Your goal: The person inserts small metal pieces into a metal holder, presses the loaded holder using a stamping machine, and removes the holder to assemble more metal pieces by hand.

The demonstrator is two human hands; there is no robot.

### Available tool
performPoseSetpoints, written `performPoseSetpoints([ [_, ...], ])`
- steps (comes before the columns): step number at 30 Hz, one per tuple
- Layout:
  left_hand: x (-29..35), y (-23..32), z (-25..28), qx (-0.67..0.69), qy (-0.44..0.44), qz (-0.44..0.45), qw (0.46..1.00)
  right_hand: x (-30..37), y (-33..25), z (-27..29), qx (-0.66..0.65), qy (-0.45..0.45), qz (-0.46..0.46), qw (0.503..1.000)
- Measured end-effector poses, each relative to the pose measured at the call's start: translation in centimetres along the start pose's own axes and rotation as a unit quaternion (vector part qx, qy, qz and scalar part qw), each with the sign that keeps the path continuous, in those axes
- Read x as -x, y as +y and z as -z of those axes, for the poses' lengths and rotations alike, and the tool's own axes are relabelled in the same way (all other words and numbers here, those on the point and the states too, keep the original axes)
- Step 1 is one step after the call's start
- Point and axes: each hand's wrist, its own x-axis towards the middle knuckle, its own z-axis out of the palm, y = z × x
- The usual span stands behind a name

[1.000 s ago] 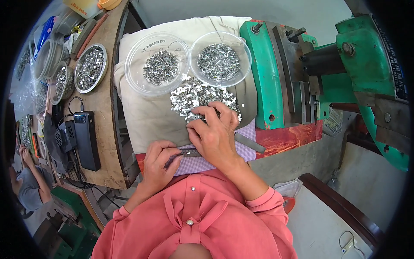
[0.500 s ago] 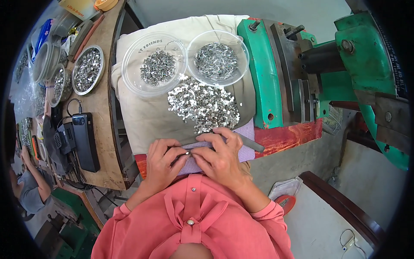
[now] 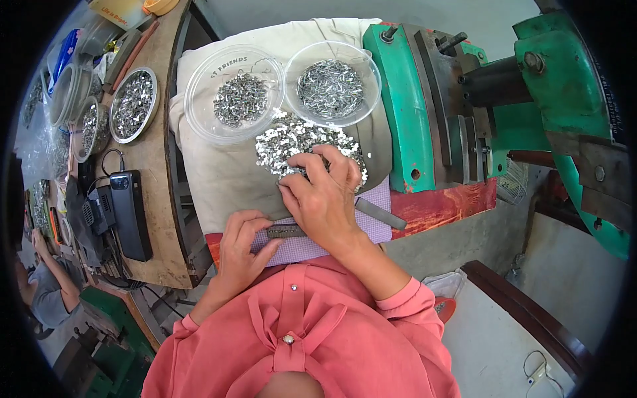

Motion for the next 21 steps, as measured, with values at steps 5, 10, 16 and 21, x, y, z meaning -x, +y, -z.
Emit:
performPoseSetpoints([
  [5, 0.0, -0.1, 0.2, -0.005, -0.011, -0.003, 1.0, 0.6, 0.2, 1.1, -0.014, 0.01, -0.005, 1.0],
  [10, -0.2, -0.4, 0.1, -0.017, -0.023, -0.017, 0.999, 3.3, -0.1, 2.9, -0.037, 0.002, -0.004, 0.999],
  [16, -0.5, 0.0, 0.2, -0.043, -0.019, -0.048, 0.998, 5.7, -0.2, 3.1, -0.058, -0.065, 0.003, 0.996],
  [21, -0.5, 0.0, 0.0, -0.045, -0.016, -0.061, 0.997, 3.1, 0.4, 2.6, -0.045, -0.032, 0.001, 0.998],
])
